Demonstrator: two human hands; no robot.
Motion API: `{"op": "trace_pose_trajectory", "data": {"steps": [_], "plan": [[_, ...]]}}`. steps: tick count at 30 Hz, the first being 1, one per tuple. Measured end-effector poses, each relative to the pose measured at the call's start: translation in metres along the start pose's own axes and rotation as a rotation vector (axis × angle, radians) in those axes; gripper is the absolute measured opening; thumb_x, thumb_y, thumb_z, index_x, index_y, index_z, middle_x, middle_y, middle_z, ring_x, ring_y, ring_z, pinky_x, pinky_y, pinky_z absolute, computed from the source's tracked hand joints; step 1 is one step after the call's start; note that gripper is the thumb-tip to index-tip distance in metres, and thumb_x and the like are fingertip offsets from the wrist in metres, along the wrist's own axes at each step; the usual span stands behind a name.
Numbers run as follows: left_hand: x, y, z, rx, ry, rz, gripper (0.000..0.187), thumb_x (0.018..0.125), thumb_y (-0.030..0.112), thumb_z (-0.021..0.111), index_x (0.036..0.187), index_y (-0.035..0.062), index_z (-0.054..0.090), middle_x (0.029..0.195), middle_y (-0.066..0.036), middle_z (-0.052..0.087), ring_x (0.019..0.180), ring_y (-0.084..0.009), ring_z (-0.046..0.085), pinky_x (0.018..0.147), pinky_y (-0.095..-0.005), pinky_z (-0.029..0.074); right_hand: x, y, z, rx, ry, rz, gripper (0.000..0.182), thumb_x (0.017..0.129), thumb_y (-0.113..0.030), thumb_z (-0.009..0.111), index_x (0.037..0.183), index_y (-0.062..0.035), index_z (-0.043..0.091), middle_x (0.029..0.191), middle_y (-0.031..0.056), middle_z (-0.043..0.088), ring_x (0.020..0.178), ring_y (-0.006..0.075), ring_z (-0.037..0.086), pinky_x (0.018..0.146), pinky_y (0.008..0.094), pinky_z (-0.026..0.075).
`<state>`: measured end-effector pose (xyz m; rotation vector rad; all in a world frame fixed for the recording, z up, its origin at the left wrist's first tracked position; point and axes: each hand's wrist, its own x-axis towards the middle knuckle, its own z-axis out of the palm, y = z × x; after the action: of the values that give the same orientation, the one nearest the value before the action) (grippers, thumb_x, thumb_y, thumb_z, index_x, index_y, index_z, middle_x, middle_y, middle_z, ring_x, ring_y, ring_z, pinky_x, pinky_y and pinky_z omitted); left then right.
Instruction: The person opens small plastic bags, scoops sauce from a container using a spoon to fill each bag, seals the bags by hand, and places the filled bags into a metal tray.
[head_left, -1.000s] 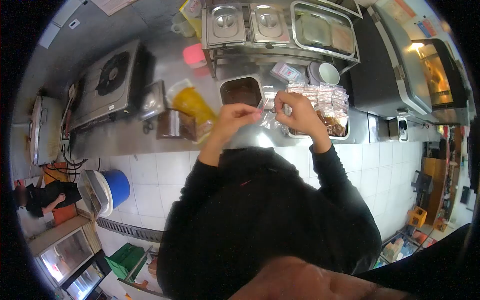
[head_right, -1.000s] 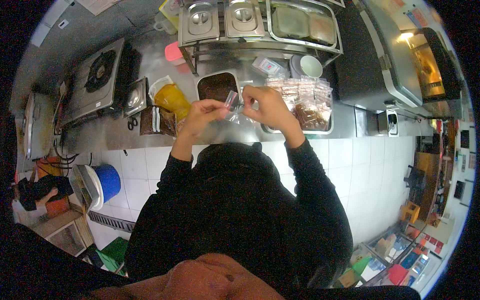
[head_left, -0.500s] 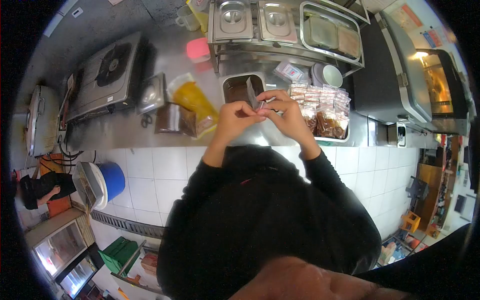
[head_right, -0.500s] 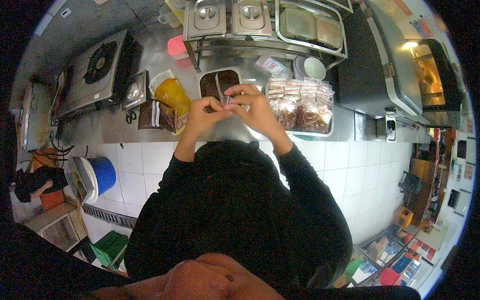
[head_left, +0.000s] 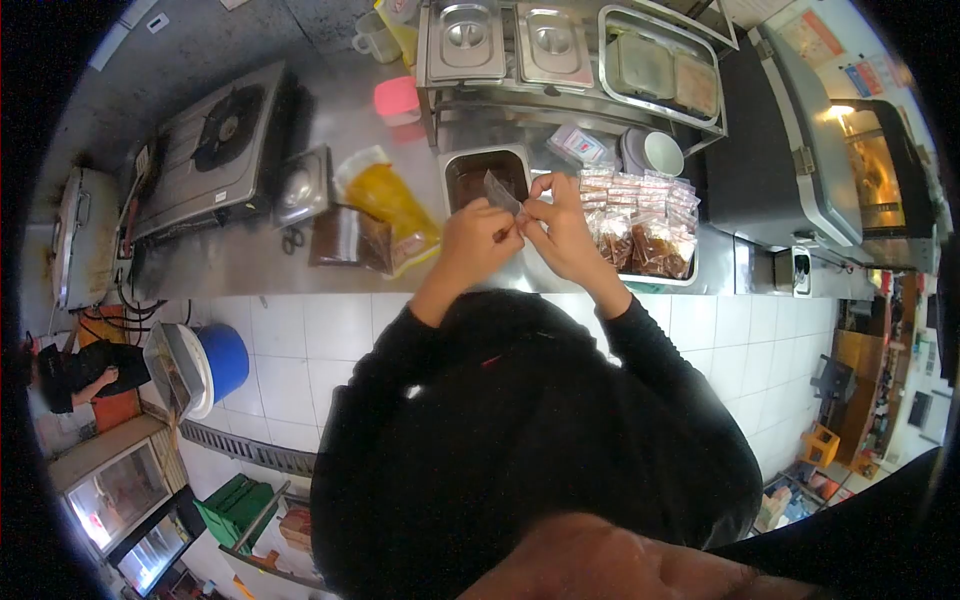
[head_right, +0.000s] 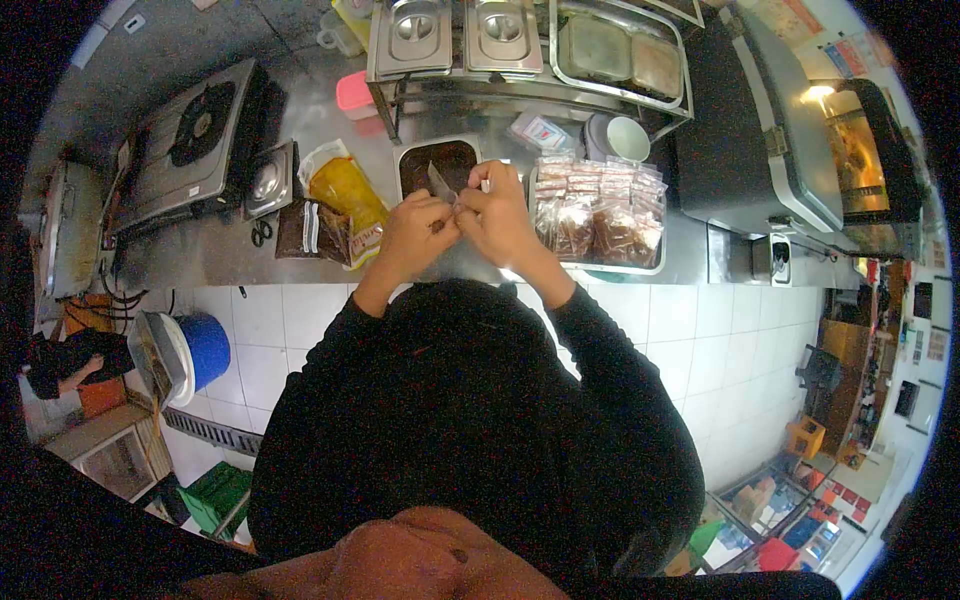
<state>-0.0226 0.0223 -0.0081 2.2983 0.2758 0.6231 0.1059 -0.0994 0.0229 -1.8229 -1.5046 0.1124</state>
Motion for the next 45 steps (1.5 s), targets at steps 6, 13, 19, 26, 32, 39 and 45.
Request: {"op": "trace_pose_trajectory", "data": {"steps": [6, 13, 19, 26, 32, 39, 45], "plan": [[0.003, 0.009, 0.007, 0.055, 0.090, 0.035, 0.014, 0.077, 0.017, 0.063, 0.075, 0.0044, 0.056, 0.068, -0.011, 0.056, 0.066, -0.0312, 0.054, 0.059, -0.0425, 0.043, 0.001, 0.003, -0.002, 0.065, 0.004, -0.010, 0.009, 0.078, -0.010, 0.060, 0.080, -0.0012, 0.062, 0.100, 0.0135, 0.048, 0.096, 0.0307, 0.044, 0.085, 0.0407, 0.035], [-0.002, -0.001, 0.029, 0.260, 0.289, 0.032, 0.015, 0.073, 0.017, 0.067, 0.067, 0.0078, 0.056, 0.065, -0.010, 0.056, 0.065, -0.0292, 0.056, 0.057, -0.0422, 0.043, -0.007, 0.006, 0.020, -0.236, 0.163, 0.141, 0.013, 0.070, -0.018, 0.064, 0.072, -0.0057, 0.067, 0.100, 0.0093, 0.051, 0.099, 0.0297, 0.046, 0.080, 0.0427, 0.036], [0.012, 0.000, 0.030, 0.303, 0.391, 0.126, 0.017, 0.065, 0.014, 0.068, 0.060, 0.0115, 0.052, 0.058, -0.004, 0.053, 0.059, -0.0236, 0.054, 0.054, -0.0373, 0.040, -0.011, 0.024, 0.010, -0.213, 0.259, 0.176, 0.011, 0.067, -0.016, 0.068, 0.072, -0.0058, 0.065, 0.082, 0.0064, 0.055, 0.080, 0.0267, 0.054, 0.073, 0.0413, 0.041], [0.014, 0.004, 0.034, 0.280, 0.386, 0.166, 0.014, 0.062, 0.012, 0.067, 0.059, 0.0121, 0.053, 0.058, -0.002, 0.052, 0.059, -0.0217, 0.053, 0.055, -0.0352, 0.040, -0.003, 0.014, 0.007, 0.128, 0.429, 0.120, 0.017, 0.070, -0.002, 0.071, 0.085, -0.0056, 0.063, 0.079, 0.0091, 0.062, 0.067, 0.0205, 0.062, 0.059, 0.0311, 0.049], [0.021, 0.020, 0.027, 0.262, 0.493, 0.224, 0.019, 0.063, 0.007, 0.068, 0.060, 0.0098, 0.049, 0.058, -0.003, 0.050, 0.060, -0.0239, 0.052, 0.055, -0.0363, 0.042, -0.004, 0.015, 0.008, 0.025, 0.522, 0.015, 0.014, 0.071, -0.003, 0.074, 0.080, -0.0039, 0.062, 0.077, 0.0070, 0.064, 0.064, 0.0179, 0.063, 0.056, 0.0292, 0.049], [0.022, 0.019, 0.023, 0.068, 0.570, 0.094, 0.021, 0.059, 0.004, 0.072, 0.066, 0.0100, 0.053, 0.071, -0.005, 0.054, 0.066, -0.0238, 0.054, 0.058, -0.0325, 0.045, -0.011, 0.017, 0.015, 0.087, 0.456, 0.197, 0.015, 0.078, -0.008, 0.073, 0.073, -0.0031, 0.060, 0.071, 0.0064, 0.064, 0.056, 0.0145, 0.060, 0.053, 0.0277, 0.047], [0.016, 0.014, 0.028, -0.155, 0.655, -0.086, 0.017, 0.066, 0.000, 0.075, 0.077, 0.0070, 0.064, 0.079, -0.004, 0.062, 0.064, -0.0125, 0.058, 0.053, -0.0241, 0.046, -0.007, 0.019, 0.032, 1.119, 0.438, 0.815, 0.013, 0.086, -0.012, 0.070, 0.079, -0.0033, 0.063, 0.073, 0.0035, 0.066, 0.055, 0.0103, 0.059, 0.049, 0.0208, 0.043]]}}
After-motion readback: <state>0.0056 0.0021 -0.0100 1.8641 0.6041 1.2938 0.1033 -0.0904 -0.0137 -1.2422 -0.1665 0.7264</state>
